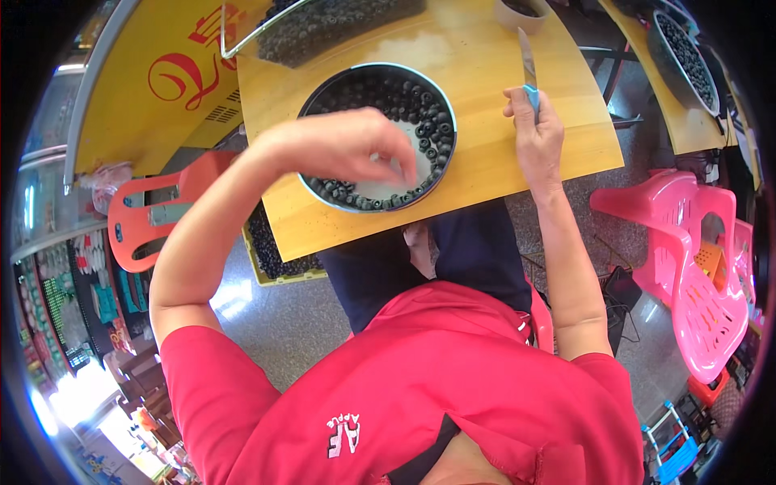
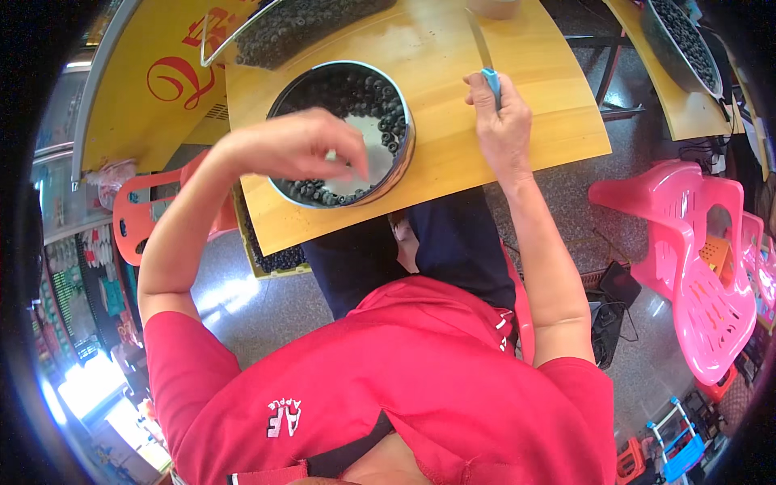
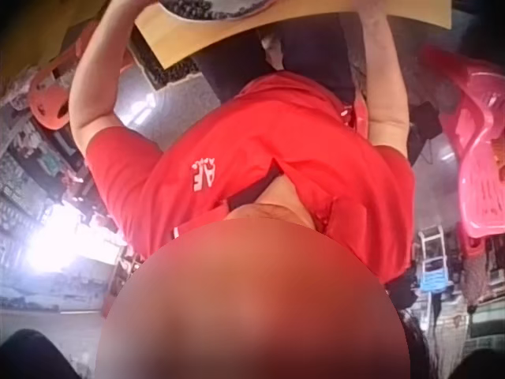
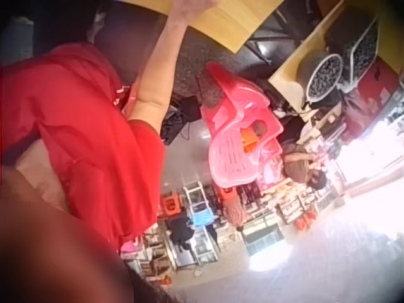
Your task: Manually pitting small black fruits using a paring knife at a workstation.
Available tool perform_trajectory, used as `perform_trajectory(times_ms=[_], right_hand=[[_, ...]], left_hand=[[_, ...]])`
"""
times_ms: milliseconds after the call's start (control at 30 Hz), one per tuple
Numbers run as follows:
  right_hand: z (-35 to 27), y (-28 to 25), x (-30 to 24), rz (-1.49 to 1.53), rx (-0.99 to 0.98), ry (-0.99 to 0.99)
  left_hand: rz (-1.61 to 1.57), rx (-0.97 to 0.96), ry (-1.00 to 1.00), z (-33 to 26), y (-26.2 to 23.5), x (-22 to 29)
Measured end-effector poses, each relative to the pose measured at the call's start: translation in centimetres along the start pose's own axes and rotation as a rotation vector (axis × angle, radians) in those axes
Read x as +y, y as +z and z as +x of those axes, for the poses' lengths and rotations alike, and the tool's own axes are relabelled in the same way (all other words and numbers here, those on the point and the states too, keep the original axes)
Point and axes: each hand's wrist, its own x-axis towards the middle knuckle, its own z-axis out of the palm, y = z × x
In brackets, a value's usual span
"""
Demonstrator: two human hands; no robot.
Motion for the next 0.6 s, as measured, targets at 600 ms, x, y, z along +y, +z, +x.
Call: perform_trajectory(times_ms=[600], right_hand=[[-0.1,0.0,-0.2,-0.071,0.002,0.005]], left_hand=[[0.587,0.457,-0.003,-1.9,1.7,-1.9]])
